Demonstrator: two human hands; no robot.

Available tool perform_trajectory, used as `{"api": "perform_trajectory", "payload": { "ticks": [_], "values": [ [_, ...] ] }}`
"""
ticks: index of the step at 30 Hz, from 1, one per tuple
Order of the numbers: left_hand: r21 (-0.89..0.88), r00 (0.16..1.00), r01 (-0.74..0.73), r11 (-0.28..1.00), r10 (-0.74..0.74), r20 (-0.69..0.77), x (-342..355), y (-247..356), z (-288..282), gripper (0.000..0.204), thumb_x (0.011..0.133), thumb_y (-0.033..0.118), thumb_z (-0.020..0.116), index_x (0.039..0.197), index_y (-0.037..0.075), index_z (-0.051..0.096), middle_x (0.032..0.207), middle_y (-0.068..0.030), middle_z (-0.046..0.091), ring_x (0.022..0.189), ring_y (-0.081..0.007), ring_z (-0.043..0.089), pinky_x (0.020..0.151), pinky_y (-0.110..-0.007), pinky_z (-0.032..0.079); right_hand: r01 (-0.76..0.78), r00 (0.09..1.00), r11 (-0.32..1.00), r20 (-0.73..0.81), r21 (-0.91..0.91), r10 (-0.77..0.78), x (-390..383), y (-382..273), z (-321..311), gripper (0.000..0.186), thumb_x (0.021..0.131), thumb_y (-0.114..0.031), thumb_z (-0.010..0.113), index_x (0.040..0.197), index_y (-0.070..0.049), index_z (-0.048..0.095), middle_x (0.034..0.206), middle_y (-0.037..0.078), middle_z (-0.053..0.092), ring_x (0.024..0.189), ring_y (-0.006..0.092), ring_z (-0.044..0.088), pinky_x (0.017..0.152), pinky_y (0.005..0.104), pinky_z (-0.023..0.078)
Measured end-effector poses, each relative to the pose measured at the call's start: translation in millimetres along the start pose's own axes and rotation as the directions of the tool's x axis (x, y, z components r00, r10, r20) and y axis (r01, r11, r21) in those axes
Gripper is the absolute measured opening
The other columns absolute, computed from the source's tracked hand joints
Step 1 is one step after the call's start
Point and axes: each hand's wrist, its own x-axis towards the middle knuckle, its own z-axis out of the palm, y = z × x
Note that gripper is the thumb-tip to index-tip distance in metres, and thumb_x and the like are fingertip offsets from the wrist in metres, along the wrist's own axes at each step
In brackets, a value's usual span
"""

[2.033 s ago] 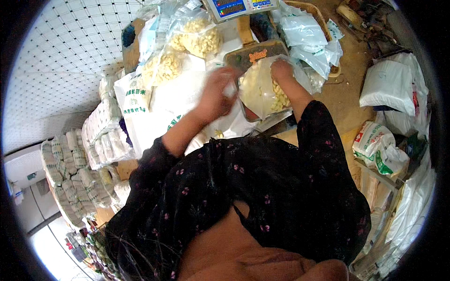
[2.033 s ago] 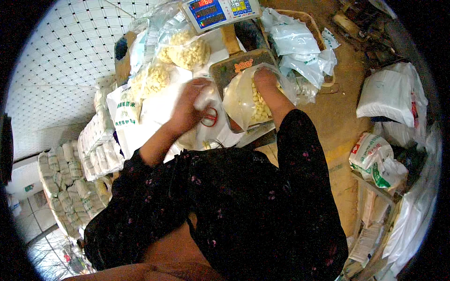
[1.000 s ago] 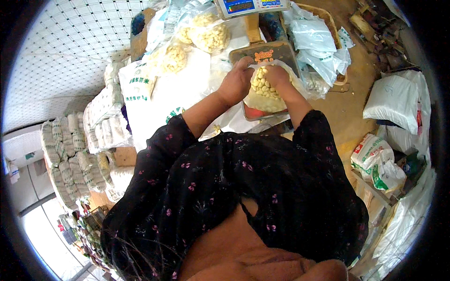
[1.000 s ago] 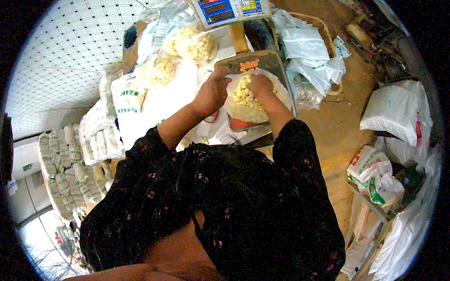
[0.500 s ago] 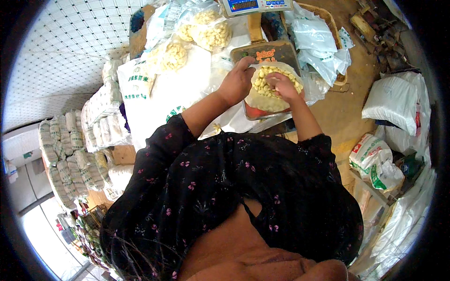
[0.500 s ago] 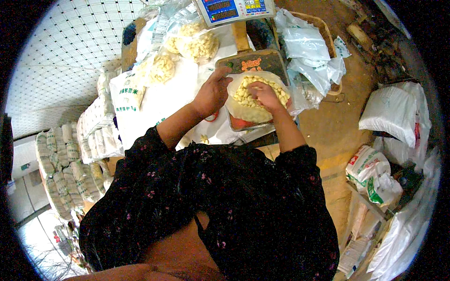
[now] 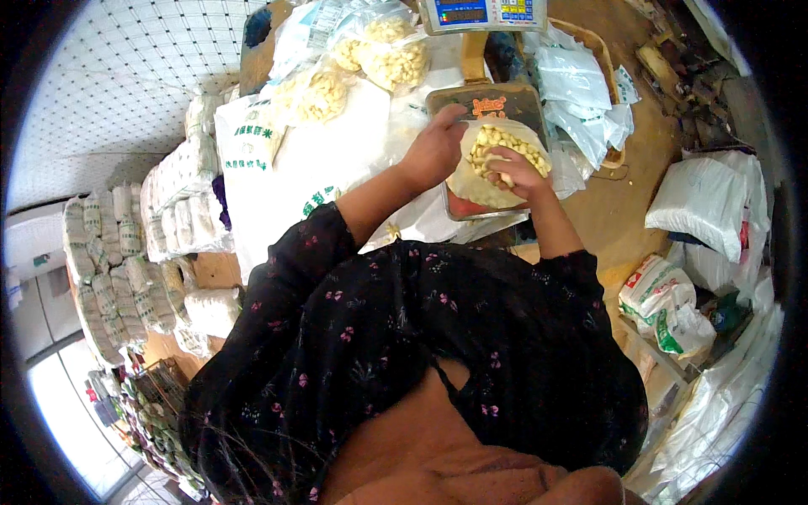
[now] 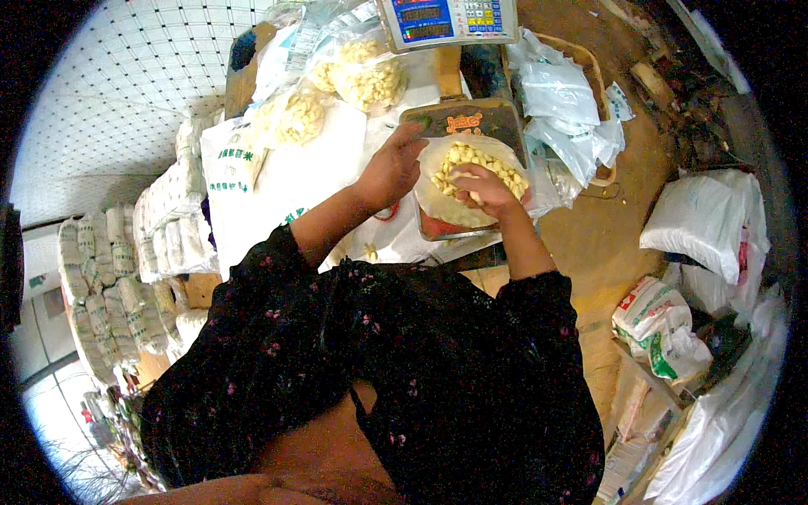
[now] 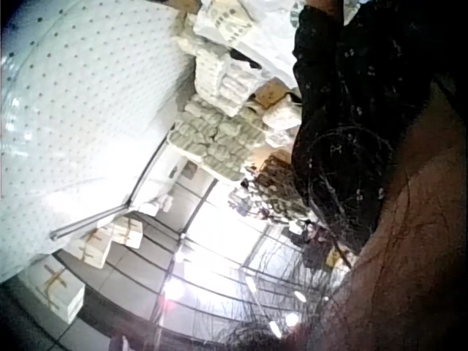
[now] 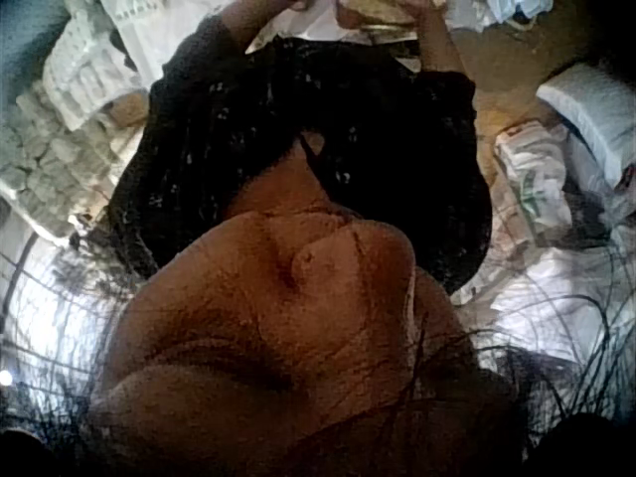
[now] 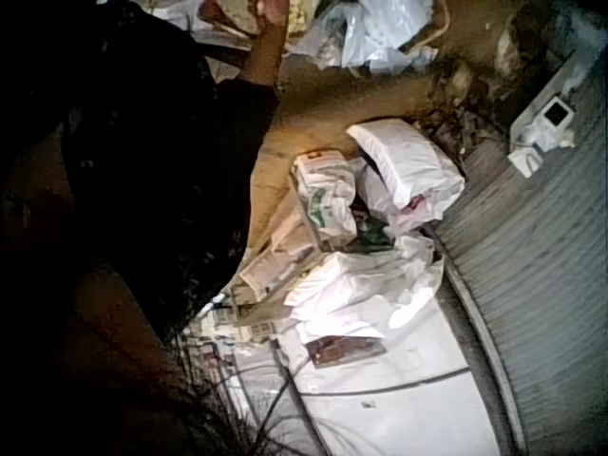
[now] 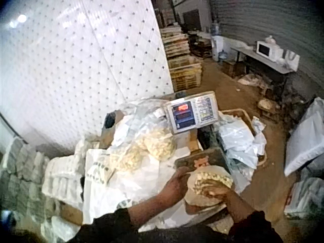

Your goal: The person scoops garlic cloves from a large sack into small plastic bags, weighs each bag on a digital scale, and adjusts the contents to reach a target weight. The person then ties the bags and places them aside.

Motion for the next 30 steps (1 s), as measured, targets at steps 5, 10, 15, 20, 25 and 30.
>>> {"api": "perform_trajectory", "payload": {
  "ticks": [5,10,15,20,25,30],
  "values": [
    [-0.036,0.997,0.028,0.999,-0.025,0.078,13,6,0,0.031,0.07,-0.003,0.048,0.101,-0.007,0.054,0.118,-0.0229,0.043,0.109,-0.036,0.046,0.091,-0.036,0.042,0.196,0.977,0.937,0.026,0.289,-0.212,16,14,-40,0.026,0.083,-0.01,0.056,0.109,-0.011,0.052,0.086,0.0,0.055,0.073,0.0131,0.056,0.053,0.0254,0.046],
    [-0.024,0.997,0.014,1.0,-0.012,0.082,10,0,-5,0.033,0.071,-0.002,0.05,0.103,-0.004,0.054,0.12,-0.0208,0.042,0.108,-0.0348,0.046,0.091,-0.036,0.042,0.243,0.841,0.682,-0.2,-0.689,-0.502,78,-12,-24,0.034,0.075,-0.02,0.063,0.105,-0.007,0.054,0.092,0.008,0.061,0.075,0.0176,0.06,0.057,0.0297,0.048],
    [-0.084,0.986,0.142,0.986,-0.148,-0.072,-27,-26,-44,0.038,0.068,0.002,0.059,0.106,0.004,0.055,0.121,-0.0202,0.042,0.107,-0.0352,0.047,0.089,-0.038,0.042,0.479,0.878,0.818,-0.166,0.318,-0.449,119,6,-56,0.038,0.08,-0.028,0.056,0.112,-0.006,0.052,0.103,0.01,0.059,0.088,0.0241,0.058,0.073,0.0359,0.046],
    [-0.001,0.771,0.587,0.81,-0.559,-0.305,-123,-113,-110,0.033,0.068,0.007,0.066,0.1,0.006,0.059,0.115,-0.019,0.048,0.104,-0.0349,0.048,0.089,-0.037,0.041,0.37,0.927,0.81,-0.124,0.455,-0.353,126,22,-72,0.037,0.083,-0.028,0.053,0.113,-0.006,0.052,0.104,0.01,0.059,0.089,0.0241,0.057,0.075,0.0359,0.046],
    [0.094,0.368,0.929,0.357,-0.918,-0.15,-229,-187,-136,0.045,0.075,0.028,0.064,0.11,0.001,0.055,0.115,-0.0197,0.053,0.104,-0.0318,0.052,0.086,-0.037,0.044,0.337,0.94,0.805,-0.121,0.488,-0.32,125,26,-72,0.037,0.085,-0.029,0.051,0.114,-0.006,0.052,0.104,0.01,0.059,0.09,0.0242,0.057,0.077,0.0358,0.046],
    [0.097,0.21,0.975,0.2,-0.972,-0.102,-264,-241,-104,0.071,0.069,0.045,0.067,0.115,-0.006,0.05,0.117,-0.0258,0.05,0.107,-0.0337,0.051,0.088,-0.034,0.043,0.391,0.917,0.748,-0.16,0.537,-0.365,147,23,-64,0.036,0.087,-0.03,0.048,0.114,-0.007,0.052,0.105,0.01,0.058,0.091,0.0242,0.057,0.079,0.0358,0.046]
  ]
}}
